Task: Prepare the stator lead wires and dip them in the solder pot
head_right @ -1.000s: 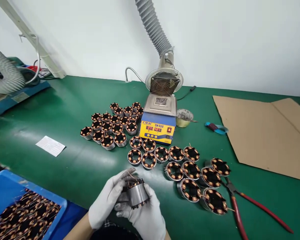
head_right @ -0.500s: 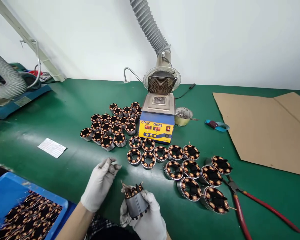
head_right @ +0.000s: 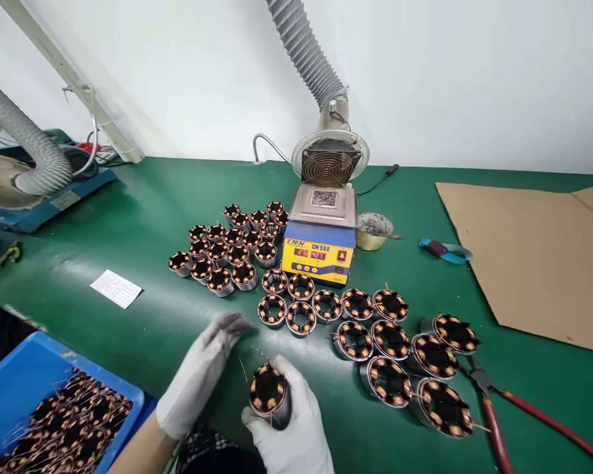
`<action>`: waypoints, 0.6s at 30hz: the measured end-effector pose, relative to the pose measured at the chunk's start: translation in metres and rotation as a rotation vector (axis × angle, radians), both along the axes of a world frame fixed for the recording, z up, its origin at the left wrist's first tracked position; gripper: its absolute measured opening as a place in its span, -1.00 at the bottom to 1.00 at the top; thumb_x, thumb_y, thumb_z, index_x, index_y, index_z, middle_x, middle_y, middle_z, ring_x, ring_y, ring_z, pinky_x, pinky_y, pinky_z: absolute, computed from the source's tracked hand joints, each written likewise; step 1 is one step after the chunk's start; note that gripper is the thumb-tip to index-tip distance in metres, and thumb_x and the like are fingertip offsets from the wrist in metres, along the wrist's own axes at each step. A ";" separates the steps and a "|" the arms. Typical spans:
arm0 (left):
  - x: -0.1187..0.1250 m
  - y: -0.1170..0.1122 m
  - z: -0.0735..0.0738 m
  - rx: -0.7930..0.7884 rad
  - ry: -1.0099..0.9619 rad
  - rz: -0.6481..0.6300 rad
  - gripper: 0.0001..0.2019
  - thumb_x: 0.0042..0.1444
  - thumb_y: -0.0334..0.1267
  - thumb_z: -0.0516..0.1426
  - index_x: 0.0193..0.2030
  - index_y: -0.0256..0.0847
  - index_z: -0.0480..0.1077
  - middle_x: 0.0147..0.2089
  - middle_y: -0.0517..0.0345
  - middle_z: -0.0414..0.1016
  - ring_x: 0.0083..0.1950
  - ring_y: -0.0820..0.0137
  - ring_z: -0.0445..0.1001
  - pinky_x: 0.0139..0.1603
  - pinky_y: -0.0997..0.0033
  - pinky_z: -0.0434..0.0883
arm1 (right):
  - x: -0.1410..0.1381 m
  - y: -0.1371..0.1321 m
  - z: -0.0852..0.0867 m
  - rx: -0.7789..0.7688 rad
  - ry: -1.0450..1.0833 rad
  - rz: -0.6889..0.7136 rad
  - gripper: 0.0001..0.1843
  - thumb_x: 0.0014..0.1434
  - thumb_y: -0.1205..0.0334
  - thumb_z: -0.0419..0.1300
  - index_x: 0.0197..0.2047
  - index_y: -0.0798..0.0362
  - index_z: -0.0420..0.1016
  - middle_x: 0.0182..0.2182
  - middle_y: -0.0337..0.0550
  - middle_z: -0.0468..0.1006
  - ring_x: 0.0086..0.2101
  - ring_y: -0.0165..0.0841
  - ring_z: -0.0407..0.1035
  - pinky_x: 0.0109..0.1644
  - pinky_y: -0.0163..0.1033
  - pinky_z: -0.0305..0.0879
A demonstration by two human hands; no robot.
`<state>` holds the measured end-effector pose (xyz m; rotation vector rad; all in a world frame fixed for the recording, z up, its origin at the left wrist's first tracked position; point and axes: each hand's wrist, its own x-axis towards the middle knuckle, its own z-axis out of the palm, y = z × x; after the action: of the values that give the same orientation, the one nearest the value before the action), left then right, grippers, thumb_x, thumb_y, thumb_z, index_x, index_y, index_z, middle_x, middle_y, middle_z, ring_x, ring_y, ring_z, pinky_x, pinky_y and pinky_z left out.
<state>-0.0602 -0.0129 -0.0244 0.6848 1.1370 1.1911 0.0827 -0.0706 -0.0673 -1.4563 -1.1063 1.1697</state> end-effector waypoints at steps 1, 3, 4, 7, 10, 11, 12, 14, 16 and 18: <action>0.002 -0.001 0.000 -0.023 -0.024 -0.115 -0.53 -0.16 -0.04 0.31 -0.07 -0.11 0.43 -0.08 0.11 0.55 -0.01 0.34 0.45 0.06 0.39 0.31 | -0.002 0.001 -0.002 0.117 -0.127 -0.015 -0.44 -0.22 0.26 0.31 -0.06 0.03 0.41 -0.21 -0.04 0.56 -0.25 -0.15 0.47 -0.19 -0.12 0.44; 0.013 -0.004 0.000 -0.086 -0.002 -0.298 -0.50 -0.19 -0.02 0.31 -0.09 -0.18 0.45 -0.06 0.02 0.55 -0.01 0.26 0.46 0.05 0.32 0.33 | -0.005 0.005 -0.003 0.353 -0.315 0.006 -0.58 -0.17 0.23 0.31 -0.17 0.01 0.41 -0.24 -0.03 0.57 -0.26 -0.12 0.48 -0.20 -0.08 0.45; 0.019 -0.005 0.000 -0.112 0.034 -0.317 -0.56 -0.17 -0.01 0.30 -0.18 -0.24 0.47 -0.14 0.01 0.58 -0.08 0.26 0.49 -0.02 0.32 0.36 | -0.006 0.008 -0.003 0.437 -0.384 0.028 -0.66 -0.12 0.23 0.29 -0.20 -0.01 0.39 -0.26 -0.03 0.57 -0.27 -0.13 0.48 -0.22 -0.08 0.46; 0.028 -0.002 0.000 -0.126 0.035 -0.150 -0.67 -0.06 0.00 0.22 -0.36 -0.28 0.47 -0.42 0.12 0.56 -0.35 0.39 0.48 -0.21 0.41 0.38 | -0.006 0.013 0.000 0.534 -0.533 0.072 -0.77 -0.01 0.24 0.21 -0.23 -0.03 0.33 -0.24 -0.01 0.56 -0.25 -0.14 0.48 -0.24 -0.09 0.46; 0.018 0.006 0.004 -0.077 -0.108 0.093 -0.68 -0.05 0.00 0.23 -0.30 -0.23 0.45 -0.59 0.25 0.48 -0.41 0.44 0.47 -0.17 0.42 0.36 | -0.006 0.012 -0.004 0.550 -0.630 0.035 -0.76 -0.01 0.23 0.20 -0.22 -0.02 0.29 -0.24 0.02 0.56 -0.25 -0.12 0.48 -0.27 -0.08 0.46; 0.013 0.009 0.007 -0.075 -0.104 0.130 -0.68 -0.08 -0.03 0.25 -0.28 -0.22 0.45 -0.55 0.23 0.51 -0.34 0.42 0.50 -0.11 0.40 0.35 | -0.005 0.011 -0.005 0.552 -0.654 0.012 -0.75 -0.01 0.21 0.21 -0.23 -0.02 0.28 -0.25 0.02 0.56 -0.26 -0.12 0.48 -0.29 -0.08 0.46; 0.008 0.011 0.010 -0.088 -0.066 0.110 -0.67 -0.14 -0.08 0.29 -0.25 -0.22 0.46 -0.47 0.18 0.56 -0.25 0.38 0.51 -0.06 0.38 0.34 | -0.005 0.011 -0.007 0.557 -0.670 -0.002 -0.74 -0.01 0.20 0.21 -0.23 -0.02 0.27 -0.25 0.02 0.55 -0.27 -0.12 0.48 -0.31 -0.08 0.46; 0.002 0.012 0.015 -0.150 0.064 -0.059 -0.62 -0.29 -0.24 0.35 -0.24 -0.24 0.48 -0.28 0.08 0.59 -0.14 0.30 0.49 -0.03 0.35 0.33 | -0.005 0.010 -0.009 0.567 -0.677 -0.002 -0.73 0.00 0.17 0.21 -0.22 -0.03 0.26 -0.26 0.02 0.55 -0.28 -0.12 0.48 -0.32 -0.08 0.45; 0.003 0.011 0.017 -0.209 0.158 -0.193 -0.63 -0.36 -0.33 0.33 -0.28 -0.27 0.50 -0.28 0.07 0.58 -0.21 0.31 0.47 -0.11 0.35 0.35 | -0.005 0.011 -0.009 0.587 -0.676 0.000 -0.73 0.03 0.13 0.20 -0.21 -0.03 0.25 -0.26 0.01 0.55 -0.28 -0.13 0.48 -0.33 -0.08 0.45; 0.009 0.010 0.016 -0.223 0.187 -0.177 -0.71 -0.32 -0.32 0.29 -0.35 -0.29 0.51 -0.37 0.11 0.55 -0.32 0.38 0.44 -0.21 0.37 0.35 | -0.005 0.012 -0.007 0.586 -0.666 0.005 -0.74 0.05 0.13 0.19 -0.21 -0.03 0.24 -0.26 0.01 0.54 -0.28 -0.13 0.47 -0.33 -0.08 0.44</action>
<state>-0.0516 -0.0030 -0.0081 0.7195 1.3130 0.8492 0.0773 -0.0589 -0.0739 -1.3794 -1.7215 0.2790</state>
